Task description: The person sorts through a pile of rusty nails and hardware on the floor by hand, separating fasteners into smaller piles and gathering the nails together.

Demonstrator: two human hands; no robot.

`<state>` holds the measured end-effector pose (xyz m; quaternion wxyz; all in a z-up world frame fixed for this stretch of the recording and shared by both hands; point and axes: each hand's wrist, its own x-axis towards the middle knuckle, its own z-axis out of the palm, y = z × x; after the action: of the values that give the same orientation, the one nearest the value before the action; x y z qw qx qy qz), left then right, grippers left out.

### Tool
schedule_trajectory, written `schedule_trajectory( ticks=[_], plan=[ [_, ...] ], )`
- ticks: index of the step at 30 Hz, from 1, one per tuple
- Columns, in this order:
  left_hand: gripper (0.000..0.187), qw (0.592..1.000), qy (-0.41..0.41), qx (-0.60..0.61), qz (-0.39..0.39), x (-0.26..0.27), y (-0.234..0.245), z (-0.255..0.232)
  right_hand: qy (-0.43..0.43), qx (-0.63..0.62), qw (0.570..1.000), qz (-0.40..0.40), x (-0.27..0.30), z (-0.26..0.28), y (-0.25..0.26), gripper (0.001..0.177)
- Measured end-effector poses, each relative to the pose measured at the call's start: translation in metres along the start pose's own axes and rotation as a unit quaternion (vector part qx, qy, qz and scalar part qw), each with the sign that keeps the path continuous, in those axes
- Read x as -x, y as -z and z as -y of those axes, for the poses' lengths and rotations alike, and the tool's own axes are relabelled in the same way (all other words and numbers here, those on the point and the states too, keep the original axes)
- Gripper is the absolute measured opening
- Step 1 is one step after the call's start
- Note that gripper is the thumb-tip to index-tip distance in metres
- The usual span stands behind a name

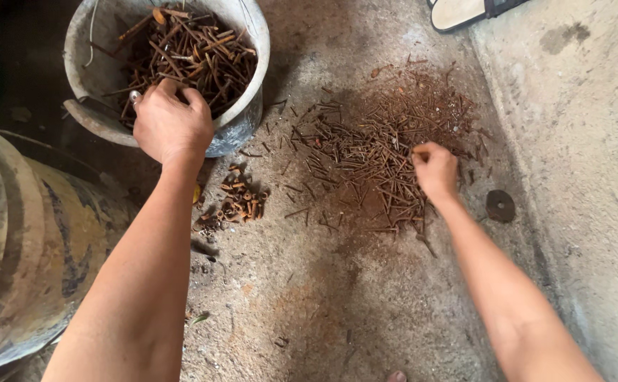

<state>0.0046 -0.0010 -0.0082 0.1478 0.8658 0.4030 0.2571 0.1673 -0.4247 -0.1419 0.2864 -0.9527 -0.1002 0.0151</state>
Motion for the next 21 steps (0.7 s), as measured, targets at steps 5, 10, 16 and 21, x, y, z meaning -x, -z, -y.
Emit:
schedule_trajectory(
  ticks=[5,10,16,21],
  plan=[
    [0.021,1.000,0.006,0.018,0.012,0.000,0.005,-0.001,-0.057,0.104,0.989,0.083,0.008,-0.006,0.006,0.025],
    [0.021,1.000,0.009,0.015,0.016,-0.001,0.003,0.000,0.044,0.227,0.971,0.065,0.014,-0.003,0.006,0.021],
    [0.022,1.000,-0.006,0.026,0.004,-0.001,0.002,0.003,-0.052,0.133,0.982,0.121,-0.003,-0.018,0.006,0.025],
    [0.022,1.000,-0.002,0.019,0.022,-0.002,0.002,0.004,-0.042,0.142,0.979,0.138,-0.002,-0.014,0.017,0.020]
  ],
)
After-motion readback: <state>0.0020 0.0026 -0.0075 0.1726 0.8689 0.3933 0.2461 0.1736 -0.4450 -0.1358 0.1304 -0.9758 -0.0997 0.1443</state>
